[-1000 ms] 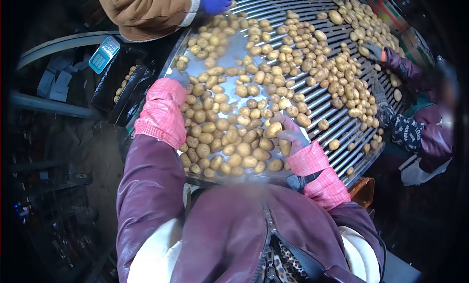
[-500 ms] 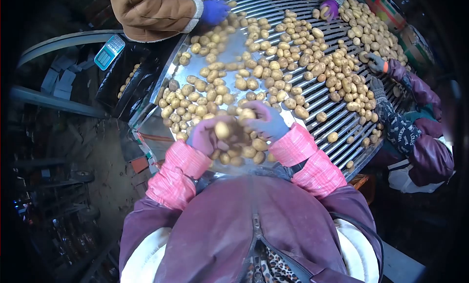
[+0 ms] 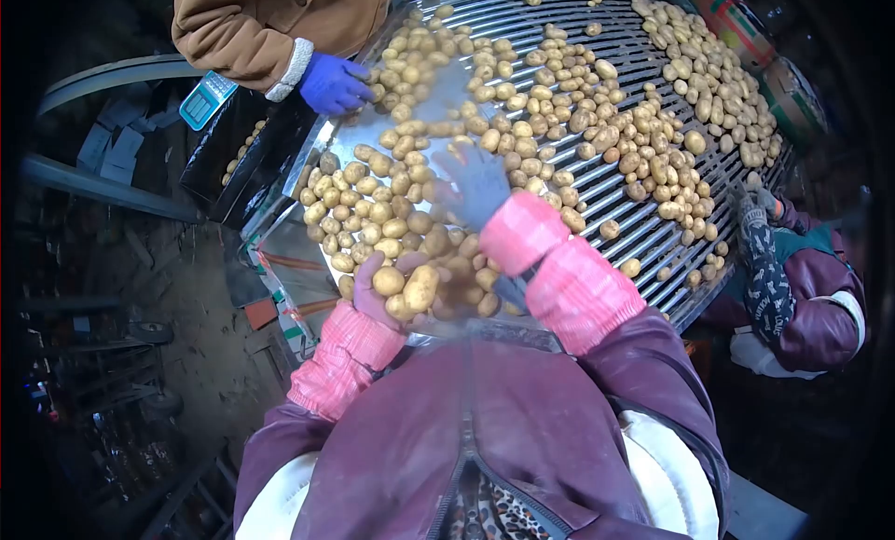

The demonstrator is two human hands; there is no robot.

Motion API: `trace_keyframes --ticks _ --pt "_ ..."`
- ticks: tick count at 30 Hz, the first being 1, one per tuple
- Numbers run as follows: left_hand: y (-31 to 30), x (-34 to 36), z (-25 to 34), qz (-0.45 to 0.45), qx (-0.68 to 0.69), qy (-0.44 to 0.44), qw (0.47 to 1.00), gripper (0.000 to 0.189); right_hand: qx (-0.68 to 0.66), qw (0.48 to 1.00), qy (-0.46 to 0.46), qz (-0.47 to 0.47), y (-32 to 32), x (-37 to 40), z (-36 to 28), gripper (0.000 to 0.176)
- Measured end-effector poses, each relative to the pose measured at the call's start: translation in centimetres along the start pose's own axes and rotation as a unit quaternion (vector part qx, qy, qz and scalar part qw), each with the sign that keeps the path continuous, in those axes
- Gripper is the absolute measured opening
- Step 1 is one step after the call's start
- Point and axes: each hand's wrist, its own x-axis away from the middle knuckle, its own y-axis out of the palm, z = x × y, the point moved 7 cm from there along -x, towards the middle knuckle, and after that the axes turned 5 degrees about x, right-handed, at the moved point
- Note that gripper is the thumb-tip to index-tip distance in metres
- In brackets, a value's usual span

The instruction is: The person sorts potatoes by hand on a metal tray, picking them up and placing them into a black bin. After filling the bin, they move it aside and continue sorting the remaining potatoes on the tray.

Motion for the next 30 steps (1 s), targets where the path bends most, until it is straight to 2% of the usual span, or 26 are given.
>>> trace_keyframes --ticks 1,2,5,6,9,10,13,15,16,18,19,20,22,23,24,25,26,27,29,30 --pt "-0.4 0.2 0.4 0.041 -0.018 0.035 0.998 0.075 0.049 0.987 0.065 -0.141 2.6 -1.1 2.1 0.045" --pt "-0.2 0.5 0.5 0.063 -0.011 0.041 0.997 0.073 0.097 0.947 0.128 -0.278 4.9 -1.1 4.0 0.059" --pt "0.3 0.2 0.8 0.081 -0.027 0.051 0.995 0.070 0.154 0.912 0.101 -0.366 7.7 -1.6 4.9 0.065" --pt "0.1 0.0 0.9 0.122 -0.020 0.070 0.990 0.065 0.149 0.907 0.102 -0.381 7.5 -1.9 4.7 0.065" --pt "-0.9 -0.1 1.7 0.194 -0.144 0.115 0.963 0.058 0.097 0.935 0.093 -0.329 8.5 -1.6 6.0 0.056" --pt "-0.5 -0.2 2.2 0.213 -0.265 0.116 0.933 0.054 0.029 0.957 0.088 -0.274 8.0 -1.8 6.0 0.056" --pt "1.2 -1.6 1.7 0.133 -0.231 0.098 0.959 0.051 -0.171 0.978 0.064 -0.101 3.6 -0.9 3.2 0.055" --pt "1.2 -2.2 1.9 0.154 -0.287 0.109 0.939 0.054 -0.213 0.973 0.046 -0.078 -0.1 -0.1 -0.6 0.054" --pt "1.3 -2.5 2.0 0.165 -0.315 0.114 0.928 0.055 -0.208 0.975 0.016 -0.081 -1.5 0.8 -2.5 0.052" --pt "1.5 -3.5 1.5 0.191 -0.170 0.125 0.959 0.059 -0.198 0.975 -0.047 -0.086 -3.2 2.0 -5.2 0.047" --pt "1.4 -3.7 1.3 0.204 -0.096 0.129 0.966 0.061 -0.205 0.970 -0.109 -0.065 -3.5 2.1 -5.5 0.045" --pt "1.7 -4.0 1.2 0.169 -0.109 0.105 0.974 0.068 -0.210 0.961 -0.172 -0.044 -3.7 2.3 -5.2 0.044" --pt "0.7 -4.0 1.4 0.138 -0.130 0.085 0.978 0.069 -0.073 0.970 -0.230 0.018 -5.5 1.5 -3.3 0.034" --pt "0.5 -3.9 1.2 0.124 -0.140 0.076 0.979 0.070 -0.022 0.992 -0.106 -0.061 -4.3 -0.2 0.8 0.030" --pt "0.9 -3.8 0.7 0.097 -0.087 0.058 0.990 0.070 0.024 0.996 0.001 -0.089 -2.8 -0.8 5.5 0.027" --pt "0.8 -3.7 0.6 0.130 -0.080 0.068 0.986 0.069 0.075 0.984 0.105 -0.123 -1.5 -1.2 10.1 0.024" --pt "0.8 -3.7 0.4 0.163 -0.074 0.077 0.981 0.069 0.120 0.969 0.189 -0.105 -0.3 -0.7 13.9 0.023" --pt "0.6 -3.6 0.3 0.196 -0.067 0.086 0.975 0.069 0.122 0.960 0.204 -0.145 0.6 -0.8 14.8 0.023" --pt "0.5 -3.8 0.5 0.173 -0.123 0.068 0.975 0.069 0.123 0.938 0.234 -0.223 2.1 -0.6 16.4 0.025" --pt "0.3 -3.8 0.5 0.162 -0.150 0.059 0.973 0.070 0.138 0.946 0.189 -0.224 2.5 -0.7 15.6 0.026"
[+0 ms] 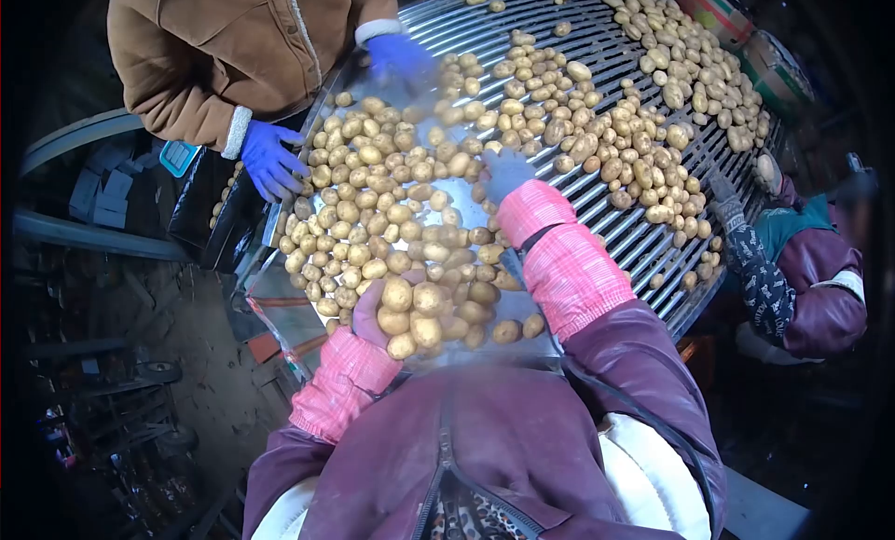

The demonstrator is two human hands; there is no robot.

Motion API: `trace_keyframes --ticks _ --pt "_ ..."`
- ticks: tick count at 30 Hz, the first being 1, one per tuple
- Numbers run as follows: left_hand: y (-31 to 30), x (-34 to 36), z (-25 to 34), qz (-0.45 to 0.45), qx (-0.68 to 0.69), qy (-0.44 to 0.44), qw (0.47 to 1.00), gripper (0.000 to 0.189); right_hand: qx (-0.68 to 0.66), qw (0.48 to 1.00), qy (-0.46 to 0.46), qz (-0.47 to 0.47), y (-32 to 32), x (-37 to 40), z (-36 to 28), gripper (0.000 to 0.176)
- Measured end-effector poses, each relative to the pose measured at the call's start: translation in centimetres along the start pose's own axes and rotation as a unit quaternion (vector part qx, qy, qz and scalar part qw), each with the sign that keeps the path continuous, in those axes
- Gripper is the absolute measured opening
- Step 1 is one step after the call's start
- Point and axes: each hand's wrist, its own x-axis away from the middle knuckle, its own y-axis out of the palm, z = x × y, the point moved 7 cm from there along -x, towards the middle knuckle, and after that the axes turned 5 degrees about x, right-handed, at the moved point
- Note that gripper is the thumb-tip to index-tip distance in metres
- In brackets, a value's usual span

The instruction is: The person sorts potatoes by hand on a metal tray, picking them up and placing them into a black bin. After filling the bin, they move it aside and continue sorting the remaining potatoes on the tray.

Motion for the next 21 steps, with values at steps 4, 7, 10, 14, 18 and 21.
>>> trace_keyframes --ticks 4,7,10,14,18,21 --pt "-0.9 -0.3 0.2 0.005 -0.022 0.012 1.000 0.067 -0.142 0.990 -0.013 0.000 1.6 1.6 -1.2 0.027" --pt "-0.6 0.2 0.7 -0.016 -0.012 0.012 1.000 0.059 -0.458 0.888 0.018 0.027 2.3 2.1 1.9 0.032" --pt "0.2 1.7 0.4 0.000 0.071 0.001 0.997 0.060 -0.633 0.763 0.050 0.120 2.4 1.8 7.1 0.034" --pt "1.9 2.2 0.1 -0.086 0.059 -0.031 0.994 0.060 -0.615 0.755 0.215 0.074 1.3 -0.9 12.8 0.039" --pt "1.9 2.3 -0.3 -0.031 0.015 -0.038 0.999 0.066 -0.169 0.979 0.107 -0.030 -0.7 -2.4 9.3 0.069" --pt "4.1 1.7 -1.3 0.002 -0.071 -0.024 0.997 0.077 -0.023 0.988 0.088 -0.123 -0.1 -1.3 5.2 0.082"
